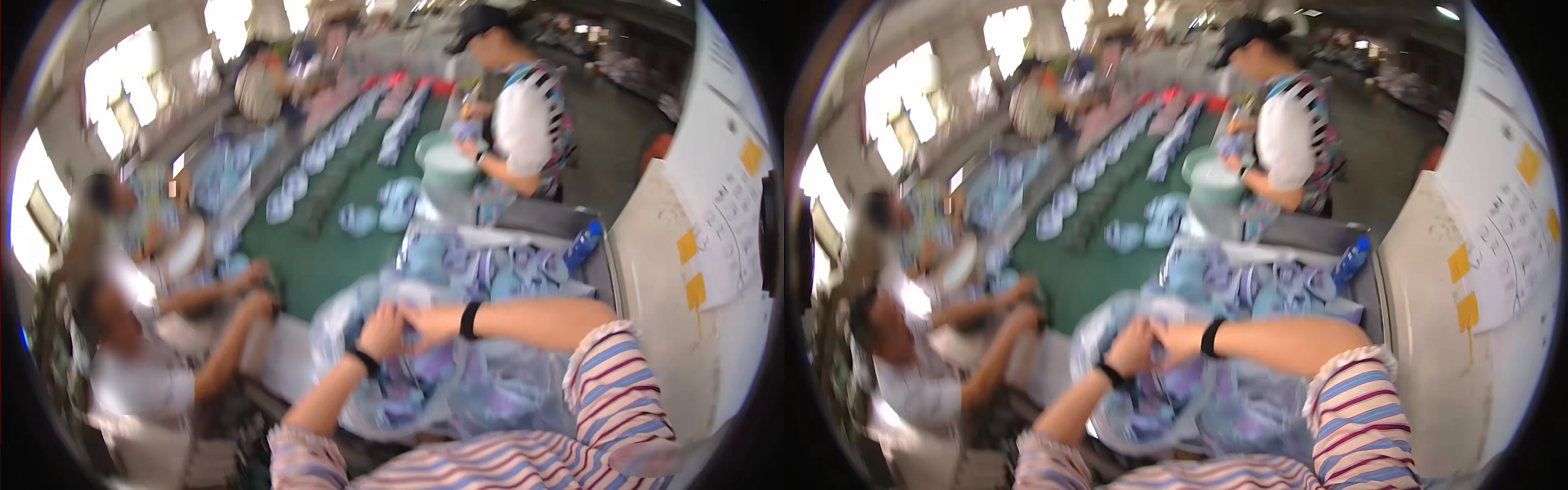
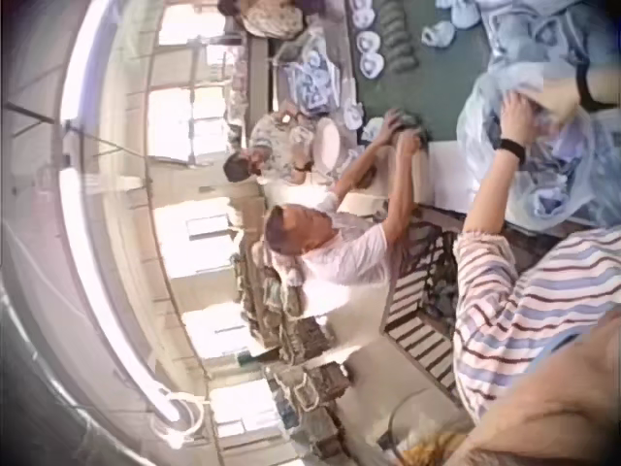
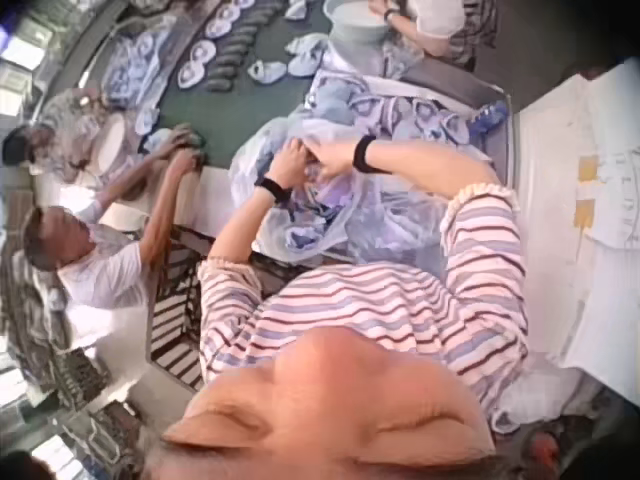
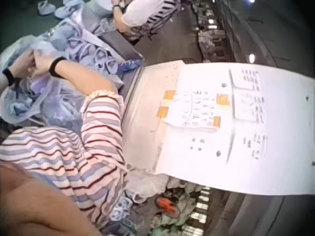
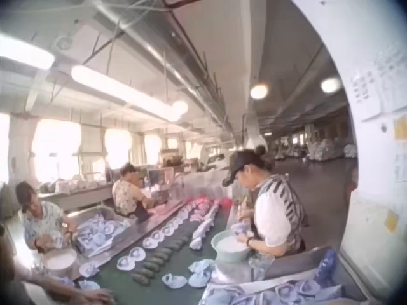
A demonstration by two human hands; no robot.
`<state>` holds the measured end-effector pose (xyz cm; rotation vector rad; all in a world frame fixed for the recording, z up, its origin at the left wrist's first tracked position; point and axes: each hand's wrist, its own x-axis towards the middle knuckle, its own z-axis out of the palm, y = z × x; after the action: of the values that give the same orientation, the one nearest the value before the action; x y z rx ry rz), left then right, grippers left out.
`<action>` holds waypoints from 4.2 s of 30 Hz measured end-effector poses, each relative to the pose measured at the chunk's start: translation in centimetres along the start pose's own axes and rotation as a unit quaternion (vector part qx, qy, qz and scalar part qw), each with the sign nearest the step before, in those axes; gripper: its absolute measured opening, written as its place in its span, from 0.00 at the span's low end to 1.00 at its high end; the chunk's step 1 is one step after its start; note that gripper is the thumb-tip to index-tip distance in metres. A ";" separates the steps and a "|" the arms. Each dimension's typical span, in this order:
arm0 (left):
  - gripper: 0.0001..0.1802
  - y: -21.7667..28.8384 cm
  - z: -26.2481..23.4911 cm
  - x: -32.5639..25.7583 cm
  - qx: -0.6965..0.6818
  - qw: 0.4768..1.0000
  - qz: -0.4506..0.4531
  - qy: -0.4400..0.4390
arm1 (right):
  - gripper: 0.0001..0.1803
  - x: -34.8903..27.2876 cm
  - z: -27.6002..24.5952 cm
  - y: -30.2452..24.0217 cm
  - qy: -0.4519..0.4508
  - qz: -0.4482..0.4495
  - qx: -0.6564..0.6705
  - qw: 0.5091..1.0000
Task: The person unpacks a large sack and repeatedly places light blue and purple slippers into clear plastic bags on a green workbench. Other workers are visible nearby handling similar slippers and placing them on the table.
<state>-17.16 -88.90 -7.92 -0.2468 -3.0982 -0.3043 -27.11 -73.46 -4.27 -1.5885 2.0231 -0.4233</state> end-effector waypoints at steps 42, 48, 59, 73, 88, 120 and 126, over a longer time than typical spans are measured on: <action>0.38 2.1 -1.7 0.7 -0.022 0.973 -0.055 -0.222 | 0.12 -7.7 3.1 0.4 -0.092 -0.054 -0.345 0.933; 0.28 4.5 -4.5 -2.7 -0.191 0.976 -0.009 -0.105 | 0.07 -9.1 -0.2 -0.8 0.055 -0.133 -0.354 0.924; 0.26 2.6 -7.4 -12.1 -0.813 0.572 -0.097 0.048 | 0.11 -13.4 -1.5 -1.9 -0.332 -0.039 0.009 0.942; 0.32 1.1 0.6 -13.0 -0.935 -0.222 0.248 0.125 | 0.28 -11.4 -4.8 -3.0 -0.074 -0.007 0.074 0.994; 0.26 3.7 -5.8 -12.5 0.900 -0.258 0.009 -0.351 | 0.28 -9.3 -11.5 -5.2 0.184 -0.018 0.624 0.759; 0.23 8.4 -8.5 -9.8 0.765 -0.554 -0.038 -0.325 | 0.13 -11.1 -7.9 -11.1 0.213 -0.221 0.112 0.945; 0.24 9.3 -12.9 -9.3 0.866 -0.346 0.117 -0.342 | 0.12 -12.4 -5.3 -10.8 0.374 -0.283 -0.128 0.874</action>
<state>-6.52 -83.89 6.20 0.3075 -0.7158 -2.4918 -19.42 -64.79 8.53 -2.4746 2.1408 -1.1851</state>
